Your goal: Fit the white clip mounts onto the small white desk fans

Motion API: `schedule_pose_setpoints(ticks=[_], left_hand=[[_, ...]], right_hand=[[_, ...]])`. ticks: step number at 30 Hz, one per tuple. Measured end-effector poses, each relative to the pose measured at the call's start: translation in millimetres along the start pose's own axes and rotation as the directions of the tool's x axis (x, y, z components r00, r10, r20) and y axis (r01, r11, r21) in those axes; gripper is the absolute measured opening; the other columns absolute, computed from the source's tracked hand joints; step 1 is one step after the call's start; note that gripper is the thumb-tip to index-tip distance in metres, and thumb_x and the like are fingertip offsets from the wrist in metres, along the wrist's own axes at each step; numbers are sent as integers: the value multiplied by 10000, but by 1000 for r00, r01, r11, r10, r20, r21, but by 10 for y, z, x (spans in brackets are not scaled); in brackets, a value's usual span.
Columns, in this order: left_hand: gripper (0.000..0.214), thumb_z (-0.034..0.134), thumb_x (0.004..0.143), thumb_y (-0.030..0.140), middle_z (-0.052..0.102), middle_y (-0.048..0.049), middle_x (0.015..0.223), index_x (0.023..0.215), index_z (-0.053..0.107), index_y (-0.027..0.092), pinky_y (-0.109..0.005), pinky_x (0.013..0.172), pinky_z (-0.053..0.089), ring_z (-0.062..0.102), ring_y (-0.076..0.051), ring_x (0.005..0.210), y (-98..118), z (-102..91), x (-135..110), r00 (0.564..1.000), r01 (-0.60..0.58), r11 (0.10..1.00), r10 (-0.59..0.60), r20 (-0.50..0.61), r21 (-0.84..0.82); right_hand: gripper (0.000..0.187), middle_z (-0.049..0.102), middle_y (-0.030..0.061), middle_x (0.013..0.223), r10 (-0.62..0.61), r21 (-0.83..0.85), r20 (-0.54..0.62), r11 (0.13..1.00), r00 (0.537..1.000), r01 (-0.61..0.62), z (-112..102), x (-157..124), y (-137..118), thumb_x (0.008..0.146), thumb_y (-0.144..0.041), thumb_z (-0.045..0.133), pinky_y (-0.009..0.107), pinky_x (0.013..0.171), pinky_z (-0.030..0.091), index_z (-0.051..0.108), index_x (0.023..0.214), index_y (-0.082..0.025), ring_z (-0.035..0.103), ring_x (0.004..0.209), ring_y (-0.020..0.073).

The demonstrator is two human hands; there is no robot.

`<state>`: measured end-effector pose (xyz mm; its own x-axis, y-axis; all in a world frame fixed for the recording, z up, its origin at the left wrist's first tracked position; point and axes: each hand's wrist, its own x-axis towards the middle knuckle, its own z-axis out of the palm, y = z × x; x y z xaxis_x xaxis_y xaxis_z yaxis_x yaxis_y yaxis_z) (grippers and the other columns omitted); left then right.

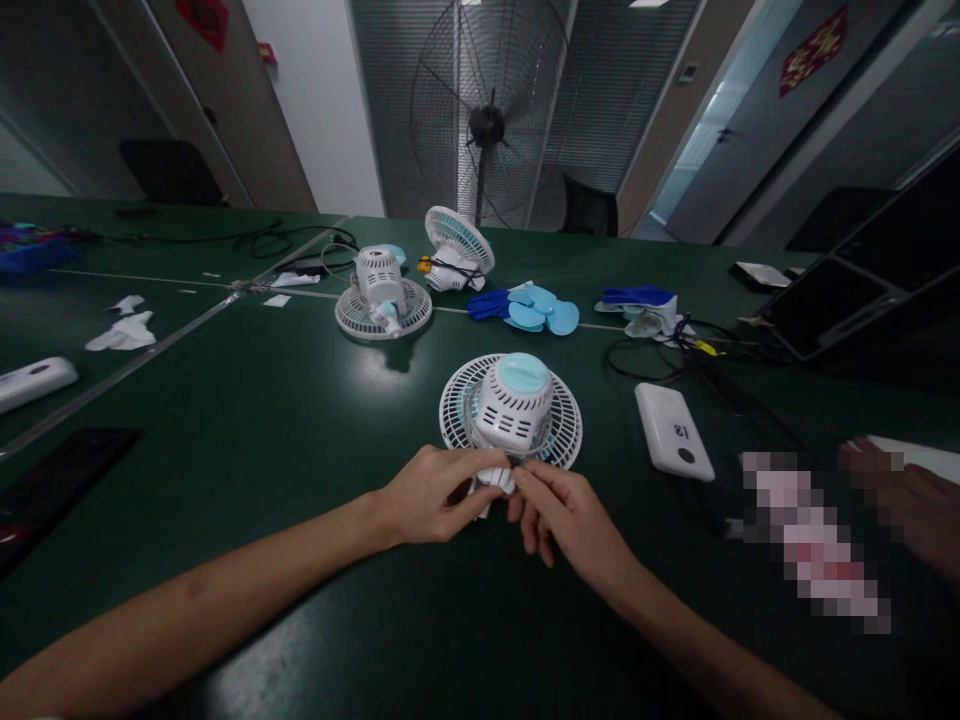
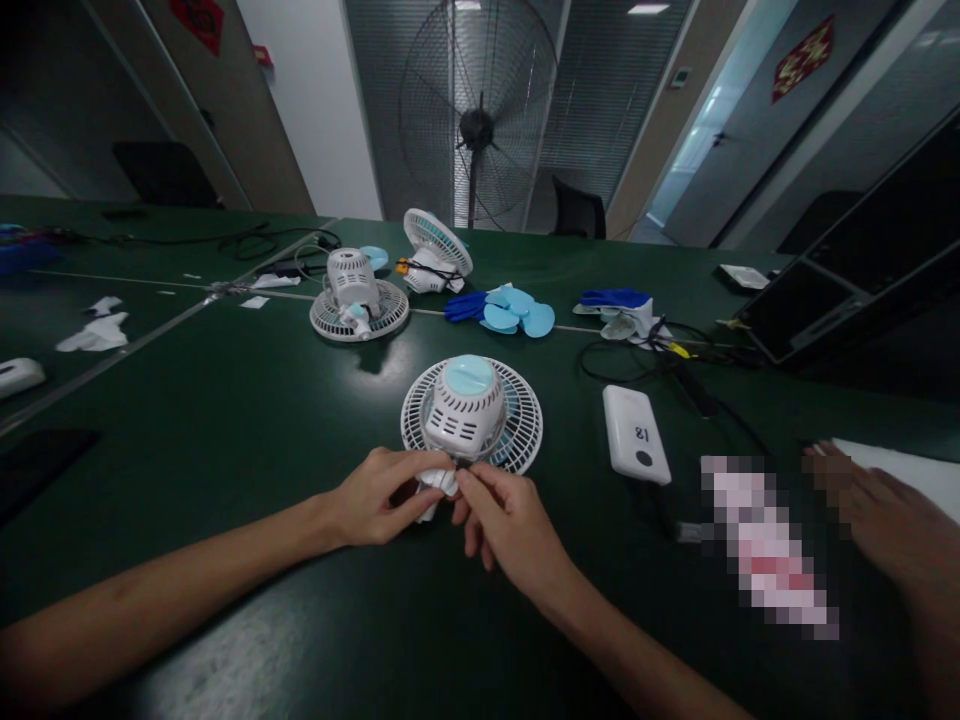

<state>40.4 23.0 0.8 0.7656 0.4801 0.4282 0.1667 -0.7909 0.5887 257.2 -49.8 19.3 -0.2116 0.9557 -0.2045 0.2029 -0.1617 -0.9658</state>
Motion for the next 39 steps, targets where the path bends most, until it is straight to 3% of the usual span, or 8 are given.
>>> schedule_pose_setpoints(ticks=[5, 9, 13, 16, 19, 25, 31, 39], left_hand=[[315, 482, 1064, 322, 707, -56, 940, 1323, 562, 161, -239, 647, 552, 647, -130, 689, 5, -6, 6, 1000, -5, 1000, 5, -1, -4], [297, 466, 1068, 318, 710, -60, 939, 1285, 584, 154, -226, 662, 556, 665, -132, 717, 13, -17, 11, 1000, -6, 1000, 6, 20, -3], [296, 477, 1064, 314, 710, -59, 929, 1294, 580, 157, -225, 654, 550, 667, -136, 718, 11, -20, 8, 1000, -12, 1000, 12, 11, -7], [290, 481, 1064, 306, 709, -57, 946, 1302, 568, 164, -237, 664, 555, 663, -139, 724, 9, -19, 7, 1000, -9, 1000, 9, 8, -28], [294, 486, 1063, 303, 708, -61, 968, 1311, 559, 164, -245, 668, 557, 651, -135, 711, 9, -17, 7, 1000, -10, 999, 10, 1, -33], [301, 483, 1064, 314, 696, -50, 945, 1322, 552, 175, -256, 663, 554, 639, -135, 703, 10, -7, 1, 1000, -17, 1000, 17, 9, -15], [305, 495, 1062, 310, 691, -49, 928, 1325, 551, 168, -249, 647, 541, 630, -133, 689, 2, 1, -2, 1000, -22, 1000, 22, 3, -21], [287, 503, 1055, 296, 696, -43, 897, 1299, 568, 160, -229, 620, 522, 628, -129, 666, 4, -7, 1, 1000, -26, 1000, 26, 0, -10]], right_hand=[[296, 733, 142, 1029, -461, -655, 4, 670, 888, 350, -100, -36, 30, 996, -422, 562, 327, 677, 502, 721, 1086, -189, 675, 832, 224], [426, 668, 51, 794, -135, -198, 13, 971, 991, 135, -14, -8, -28, 1047, -525, 425, 242, 484, 426, 651, 916, -189, 585, 562, 124], [445, 589, -13, 719, 169, 192, 137, 962, 976, -193, 44, 0, -58, 1018, -612, 419, 213, 363, 313, 569, 918, -205, 465, 421, 85], [331, 670, 52, 840, -147, -266, -41, 955, 988, 130, 2, -18, -3, 1010, -507, 514, 261, 500, 463, 629, 978, -198, 614, 604, 147], [245, 711, 126, 1072, -444, -670, 7, 663, 896, 334, -59, -23, 60, 1023, -362, 513, 333, 663, 524, 671, 1115, -198, 686, 863, 235], [225, 706, 56, 1016, -385, -627, 60, 703, 921, 335, -66, -4, 72, 1080, -246, 403, 330, 756, 539, 626, 1085, -218, 689, 883, 190], [274, 721, 112, 985, -535, -803, 96, 457, 840, 383, -76, -35, 161, 1035, -301, 508, 332, 622, 498, 648, 1208, -142, 674, 735, 199], [477, 634, 3, 688, 21, -69, 7, 997, 1000, -20, 62, 7, 62, 1056, -548, 375, 226, 371, 328, 631, 885, -183, 503, 408, 93]])
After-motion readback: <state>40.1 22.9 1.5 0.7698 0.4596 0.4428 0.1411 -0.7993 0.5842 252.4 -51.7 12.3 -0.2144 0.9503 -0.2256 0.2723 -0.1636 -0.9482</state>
